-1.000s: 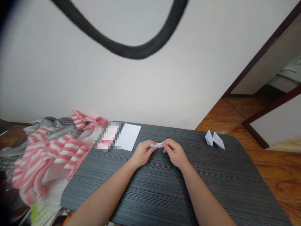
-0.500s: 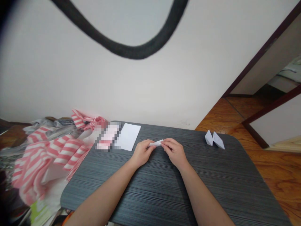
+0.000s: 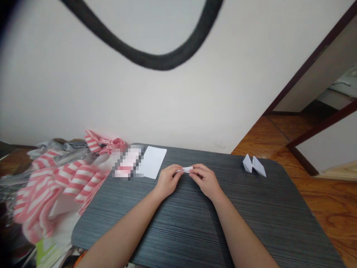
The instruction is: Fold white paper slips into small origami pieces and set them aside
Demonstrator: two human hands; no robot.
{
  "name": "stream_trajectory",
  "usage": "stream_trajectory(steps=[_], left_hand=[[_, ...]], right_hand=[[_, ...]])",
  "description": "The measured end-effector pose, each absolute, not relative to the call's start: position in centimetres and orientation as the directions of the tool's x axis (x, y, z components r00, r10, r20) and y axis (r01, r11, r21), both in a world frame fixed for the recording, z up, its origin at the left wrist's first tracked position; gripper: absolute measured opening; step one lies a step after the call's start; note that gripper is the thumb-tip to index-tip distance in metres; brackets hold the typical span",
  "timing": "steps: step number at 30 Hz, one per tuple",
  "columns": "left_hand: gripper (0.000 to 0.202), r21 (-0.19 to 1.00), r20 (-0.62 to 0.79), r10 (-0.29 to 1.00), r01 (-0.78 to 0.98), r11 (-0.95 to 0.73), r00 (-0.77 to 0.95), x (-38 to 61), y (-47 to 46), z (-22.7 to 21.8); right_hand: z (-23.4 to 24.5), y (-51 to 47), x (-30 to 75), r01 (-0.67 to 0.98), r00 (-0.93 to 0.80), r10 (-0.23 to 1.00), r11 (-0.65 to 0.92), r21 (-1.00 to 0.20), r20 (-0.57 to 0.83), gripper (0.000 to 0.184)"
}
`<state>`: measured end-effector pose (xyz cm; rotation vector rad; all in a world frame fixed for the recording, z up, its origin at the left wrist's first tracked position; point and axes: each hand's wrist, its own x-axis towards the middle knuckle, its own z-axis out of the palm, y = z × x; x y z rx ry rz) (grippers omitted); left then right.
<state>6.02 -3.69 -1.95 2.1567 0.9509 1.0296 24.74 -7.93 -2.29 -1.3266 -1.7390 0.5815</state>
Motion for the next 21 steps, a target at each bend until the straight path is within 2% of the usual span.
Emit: stream_trajectory(steps=[9,21], left_hand=[[0.021,0.719,0.395,0.768,0.351,-0.6,0.505,6.12,-3.93,-1.53],[0.022,0.729,0.382,0.766,0.341,-0.593,0.517,6.14,-4.06,-1.25]], right_hand=[[-1.77,-7.98,24.26,0.557,-0.026,0.932,0.315,-0.768,0.363,0.016],[-1.75,-8.13,24.36,0.565,-0.043,0.932,0.319,-0.761,0.359,0.016]])
